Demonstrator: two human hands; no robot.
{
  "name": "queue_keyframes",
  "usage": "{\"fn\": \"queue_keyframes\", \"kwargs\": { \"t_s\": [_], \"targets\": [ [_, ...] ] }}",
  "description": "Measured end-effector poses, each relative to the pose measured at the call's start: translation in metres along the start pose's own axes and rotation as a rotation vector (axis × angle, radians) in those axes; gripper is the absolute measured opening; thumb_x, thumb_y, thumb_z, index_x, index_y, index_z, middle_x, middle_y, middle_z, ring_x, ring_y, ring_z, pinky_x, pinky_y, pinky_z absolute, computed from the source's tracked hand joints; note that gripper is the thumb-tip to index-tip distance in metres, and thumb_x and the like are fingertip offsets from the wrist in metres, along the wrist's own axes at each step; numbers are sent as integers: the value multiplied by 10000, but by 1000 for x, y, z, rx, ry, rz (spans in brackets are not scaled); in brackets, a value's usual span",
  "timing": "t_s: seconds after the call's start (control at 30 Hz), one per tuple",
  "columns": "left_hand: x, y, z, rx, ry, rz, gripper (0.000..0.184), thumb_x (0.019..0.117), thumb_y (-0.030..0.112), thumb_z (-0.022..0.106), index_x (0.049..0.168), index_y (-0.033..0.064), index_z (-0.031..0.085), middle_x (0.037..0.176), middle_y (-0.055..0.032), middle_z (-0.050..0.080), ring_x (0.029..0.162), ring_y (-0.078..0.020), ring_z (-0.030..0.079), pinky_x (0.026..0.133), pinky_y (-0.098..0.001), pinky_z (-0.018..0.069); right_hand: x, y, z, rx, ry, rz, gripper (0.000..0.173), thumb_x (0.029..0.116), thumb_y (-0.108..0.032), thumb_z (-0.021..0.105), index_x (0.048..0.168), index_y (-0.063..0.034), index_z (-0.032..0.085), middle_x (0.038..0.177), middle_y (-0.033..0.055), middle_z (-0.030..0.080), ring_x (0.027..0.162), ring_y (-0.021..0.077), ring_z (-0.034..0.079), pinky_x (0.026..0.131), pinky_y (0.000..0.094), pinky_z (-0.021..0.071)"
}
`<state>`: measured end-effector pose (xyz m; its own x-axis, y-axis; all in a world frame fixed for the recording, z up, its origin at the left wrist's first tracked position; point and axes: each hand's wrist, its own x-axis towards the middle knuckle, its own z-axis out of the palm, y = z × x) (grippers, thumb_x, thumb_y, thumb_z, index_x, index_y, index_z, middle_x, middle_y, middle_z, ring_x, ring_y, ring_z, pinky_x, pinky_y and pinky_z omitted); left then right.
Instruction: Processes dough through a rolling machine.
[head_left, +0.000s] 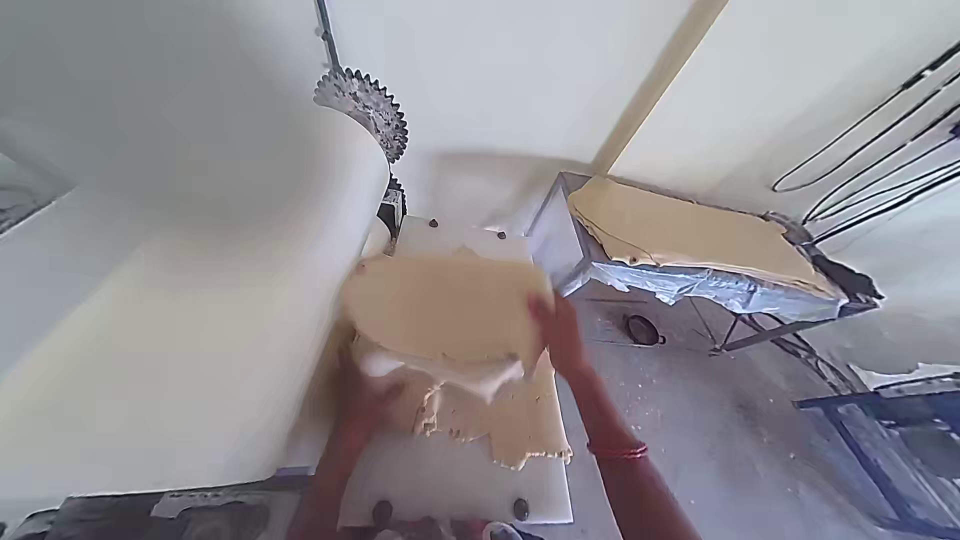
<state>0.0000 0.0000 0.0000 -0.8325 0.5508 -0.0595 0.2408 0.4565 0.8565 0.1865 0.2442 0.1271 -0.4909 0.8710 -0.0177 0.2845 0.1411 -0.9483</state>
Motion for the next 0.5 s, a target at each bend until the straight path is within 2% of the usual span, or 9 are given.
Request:
{"fn": "queue_keyframes", "kwargs": {
  "t_s": [0.07, 0.1, 0.17, 0.2, 0.27, 0.33, 0.4, 0.47, 0.5],
  "targets": [
    [-2, 6, 0, 174, 6, 7, 1298, 714, 213, 906, 1631, 8, 11, 1589, -394, 213, 1412, -595, 323, 1112, -686, 352, 1, 94, 1, -177, -3, 151, 439, 1043, -283, 583, 1358, 23, 565, 1129, 198, 692, 1008, 250, 690, 912, 459, 561],
    [-3, 10, -1, 238, 8, 22, 1271, 712, 196, 900, 1630, 0, 43, 1577, -393, 244, 1411, -592, 324, 1119, -690, 330, -6, 124, 2, -209, 22, 163, 433, 1049, -316, 570, 1318, 23, 598, 1104, 187, 705, 1005, 240, 692, 919, 457, 552],
    [0, 16, -5, 257, -35, 34, 1248, 712, 193, 903, 1624, -19, 78, 1613, -362, 215, 1453, -560, 290, 1157, -673, 276, -14, 137, 3, -235, 80, 150, 417, 1049, -331, 573, 1257, 25, 635, 1038, 178, 718, 959, 244, 699, 894, 464, 547],
    [1, 17, -8, 220, -78, 40, 1279, 705, 221, 911, 1618, -40, 53, 1651, -333, 141, 1499, -521, 236, 1203, -627, 228, -15, 133, 4, -242, 73, 151, 418, 1052, -327, 568, 1251, 36, 626, 1018, 183, 712, 937, 249, 697, 877, 463, 550],
    [3, 22, -17, 153, -149, 23, 1353, 688, 359, 924, 1601, -77, 26, 1662, -329, 76, 1540, -478, 153, 1250, -568, 152, -18, 123, 3, -300, 23, 146, 443, 1042, -326, 584, 1262, 58, 602, 1048, 213, 695, 959, 282, 688, 881, 472, 543],
    [8, 33, -23, 128, -131, -12, 1301, 706, 496, 881, 1598, -78, 127, 1654, -324, 138, 1538, -476, 154, 1254, -574, 128, -13, 114, -8, -401, -10, 96, 608, 973, -378, 673, 1374, 61, 549, 1285, 283, 614, 1183, 388, 607, 1022, 541, 478],
    [22, 43, -25, 142, -113, -60, 1164, 802, 598, 775, 1586, -64, 225, 1636, -313, 223, 1528, -451, 222, 1242, -566, 207, -6, 125, -23, -494, -12, 36, 839, 893, -507, 706, 1483, 41, 467, 1483, 322, 462, 1376, 496, 426, 1121, 654, 333],
    [45, 51, -20, 190, -136, -126, 1082, 875, 666, 661, 1573, -62, 269, 1609, -304, 300, 1506, -416, 306, 1221, -551, 277, 1, 148, -39, -436, -40, 94, 892, 925, -490, 675, 1553, 49, 341, 1582, 345, 316, 1468, 510, 308, 1177, 655, 271],
    [58, 55, -15, 246, -156, -159, 1089, 880, 693, 637, 1570, -66, 270, 1606, -304, 303, 1507, -415, 303, 1222, -548, 273, 2, 165, -46, -362, -73, 178, 858, 986, -468, 608, 1587, 34, 260, 1609, 335, 271, 1483, 480, 308, 1180, 628, 301]
  ]
}}
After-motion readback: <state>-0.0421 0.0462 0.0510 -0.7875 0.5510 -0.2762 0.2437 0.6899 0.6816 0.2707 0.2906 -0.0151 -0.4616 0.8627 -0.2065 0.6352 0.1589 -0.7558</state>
